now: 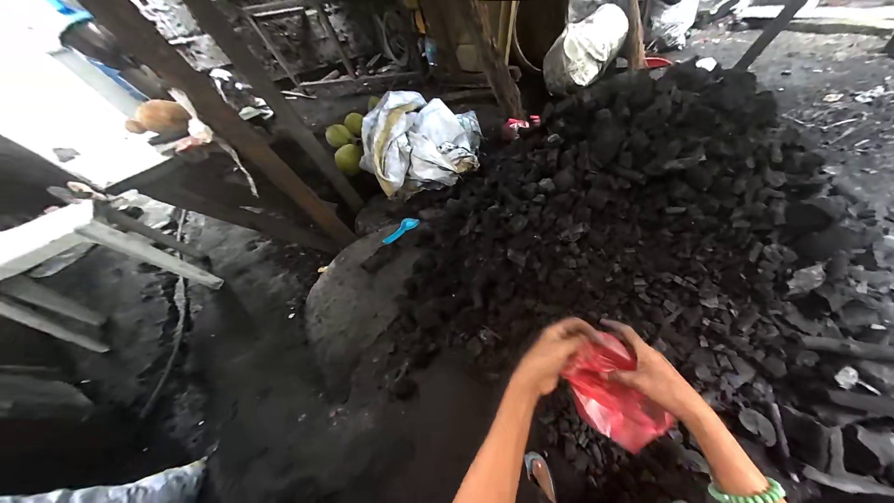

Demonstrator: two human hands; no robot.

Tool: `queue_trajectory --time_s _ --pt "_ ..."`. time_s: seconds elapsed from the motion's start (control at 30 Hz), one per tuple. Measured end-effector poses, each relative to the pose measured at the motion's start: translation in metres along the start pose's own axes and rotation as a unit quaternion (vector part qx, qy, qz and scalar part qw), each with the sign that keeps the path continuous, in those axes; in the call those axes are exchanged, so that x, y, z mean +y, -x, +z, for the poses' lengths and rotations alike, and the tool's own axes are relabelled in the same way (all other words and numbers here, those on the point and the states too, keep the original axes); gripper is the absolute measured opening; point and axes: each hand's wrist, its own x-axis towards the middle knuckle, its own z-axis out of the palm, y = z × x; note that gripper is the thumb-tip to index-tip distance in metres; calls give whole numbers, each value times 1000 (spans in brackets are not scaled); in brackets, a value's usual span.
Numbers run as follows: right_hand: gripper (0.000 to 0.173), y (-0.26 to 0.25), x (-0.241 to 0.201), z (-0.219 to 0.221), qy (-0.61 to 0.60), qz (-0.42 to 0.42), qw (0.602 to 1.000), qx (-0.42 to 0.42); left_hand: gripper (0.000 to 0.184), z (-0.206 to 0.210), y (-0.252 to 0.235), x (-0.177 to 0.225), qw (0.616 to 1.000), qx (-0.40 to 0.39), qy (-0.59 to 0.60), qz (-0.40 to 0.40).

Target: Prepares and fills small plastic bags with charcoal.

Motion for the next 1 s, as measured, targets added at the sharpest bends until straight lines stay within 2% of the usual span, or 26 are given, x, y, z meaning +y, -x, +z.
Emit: queue_trajectory --time_s 0.03,0.07,0.13,0.17,0.2,0.23,0.27,0.3,0.37,0.4,0.47,0.53,0.63,0.7,0.8,0.87,0.93,1.0 --pt "46 -11 -6 -4 19 -34 999 5 18 0 -7 4 990 -59 -126 -6" --pt "27 -24 -10 -13 38 -52 998 19 22 -7 -14 6 960 -94 -261 -22" --pt "18 -50 -16 -41 50 -50 997 39 35 -30 -28 4 872 -59 -471 -114" --pt "16 -64 -19 -55 21 -52 997 50 42 -46 -35 5 848 -11 -505 -158" --pt "14 -79 -24 -67 -26 -53 997 52 45 -63 -42 6 850 47 -498 -163" --pt "13 -95 -30 -74 -84 -53 994 45 45 -79 -51 6 868 115 -465 -128" --pt "15 -112 -37 -77 -138 -61 988 36 45 -94 -61 6 890 196 -406 -71" --pt "25 -132 -44 -79 -166 -66 984 17 51 -108 -74 6 905 280 -319 -9" --pt "45 -175 -61 -79 -103 -84 991 -6 68 -133 -107 7 897 419 -117 71" --pt "47 -200 -68 -76 -33 -103 994 0 75 -141 -121 11 896 437 -40 72" --pt "48 -249 -77 -63 109 -157 981 27 76 -147 -143 18 911 408 6 57" --pt "43 -288 -87 -49 209 -196 955 71 75 -146 -164 23 930 361 -38 53" --pt "37 -325 -104 -35 289 -195 932 98 66 -146 -201 28 936 338 -92 39" --pt "38 -341 -95 -30 330 -173 925 77 60 -138 -221 23 921 352 -169 15" --pt "41 -344 -76 -21 369 -184 908 78 64 -119 -234 4 884 362 -293 20" --pt "43 -336 -76 -21 390 -193 897 77 64 -109 -234 -8 867 385 -311 56" --pt "44 -324 -79 -21 396 -192 895 76 61 -96 -229 -16 864 390 -305 92" --pt "45 -305 -74 -18 380 -165 907 71 63 -80 -218 -24 869 371 -313 94"
